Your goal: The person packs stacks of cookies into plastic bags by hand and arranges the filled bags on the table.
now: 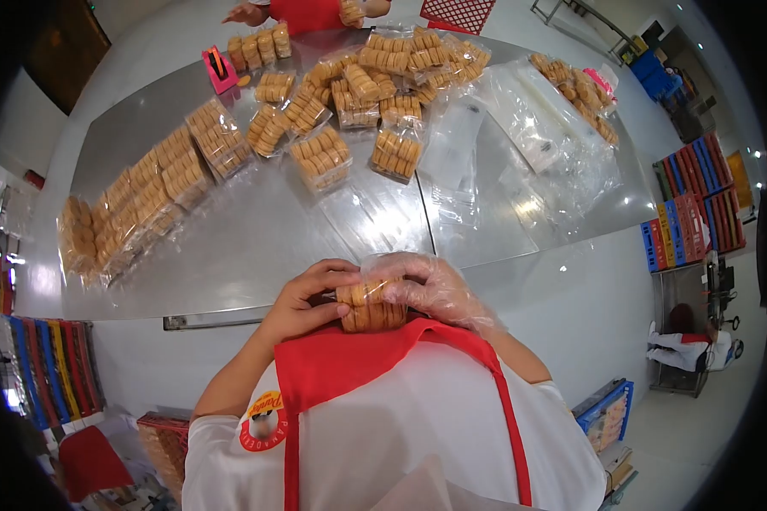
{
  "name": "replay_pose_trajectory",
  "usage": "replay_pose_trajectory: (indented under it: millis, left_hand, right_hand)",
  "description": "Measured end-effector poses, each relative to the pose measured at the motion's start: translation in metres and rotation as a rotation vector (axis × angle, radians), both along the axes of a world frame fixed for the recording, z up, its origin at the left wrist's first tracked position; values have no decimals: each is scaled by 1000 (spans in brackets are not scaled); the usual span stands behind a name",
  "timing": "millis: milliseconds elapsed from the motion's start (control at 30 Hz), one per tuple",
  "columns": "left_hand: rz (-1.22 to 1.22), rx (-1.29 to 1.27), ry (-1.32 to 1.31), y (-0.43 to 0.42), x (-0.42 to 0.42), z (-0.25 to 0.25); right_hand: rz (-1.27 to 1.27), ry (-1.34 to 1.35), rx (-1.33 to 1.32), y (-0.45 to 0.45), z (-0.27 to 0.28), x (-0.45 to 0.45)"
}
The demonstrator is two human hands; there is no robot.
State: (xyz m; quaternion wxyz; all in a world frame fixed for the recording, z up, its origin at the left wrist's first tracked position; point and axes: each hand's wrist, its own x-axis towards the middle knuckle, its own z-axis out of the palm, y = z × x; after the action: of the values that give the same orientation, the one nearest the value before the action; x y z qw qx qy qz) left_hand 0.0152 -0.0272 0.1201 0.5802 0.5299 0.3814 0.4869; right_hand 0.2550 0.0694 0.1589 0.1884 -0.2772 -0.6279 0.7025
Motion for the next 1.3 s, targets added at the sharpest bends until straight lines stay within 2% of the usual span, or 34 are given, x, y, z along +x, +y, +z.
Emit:
replay_pose_trajectory:
  millis: [100, 200, 300, 400, 500, 600, 700, 833, 967, 1000, 1100, 1200, 1300]
  left_hand:
    - [14, -2, 38, 3, 0, -1]
    - [41, -124, -46, 8, 6, -2]
    - [51, -78, -96, 22, 11, -17]
    - [85, -194, -141, 25, 18, -21]
    - [115, -241, -107, 33, 25, -20]
    - [130, -414, 59, 42, 35, 7]
    - [131, -408, 24, 51, 45, 3]
    - [94, -392, 143, 58, 53, 15]
    - [108, -357, 200, 59, 67, 30]
    - [123, -329, 218, 60, 70, 32]
    - [218, 136, 604, 65, 71, 19]
    - [149, 729, 972, 74, 65, 22]
    - [45, 939, 1303, 87, 61, 22]
  right_hand:
    - [11, -37, 174, 3, -9, 0]
    - [-23, 167, -289, 2, -14, 2]
    - [-132, 75, -547, 1, -16, 5]
    - [15, -226, 300, 5, -16, 7]
    - [298, -458, 531, 6, 27, -7]
    - [214, -779, 652, -12, 44, -23]
    - [147, -862, 630, -14, 43, -28]
    - [57, -747, 431, -14, 41, -24]
    - [-87, -540, 111, -16, 27, -4]
    - [-166, -544, 180, -20, 10, 8]
    - [-194, -133, -51, -21, -50, 43]
    - [-450, 212, -665, -29, -65, 63]
    - [-597, 528, -798, -29, -61, 74]
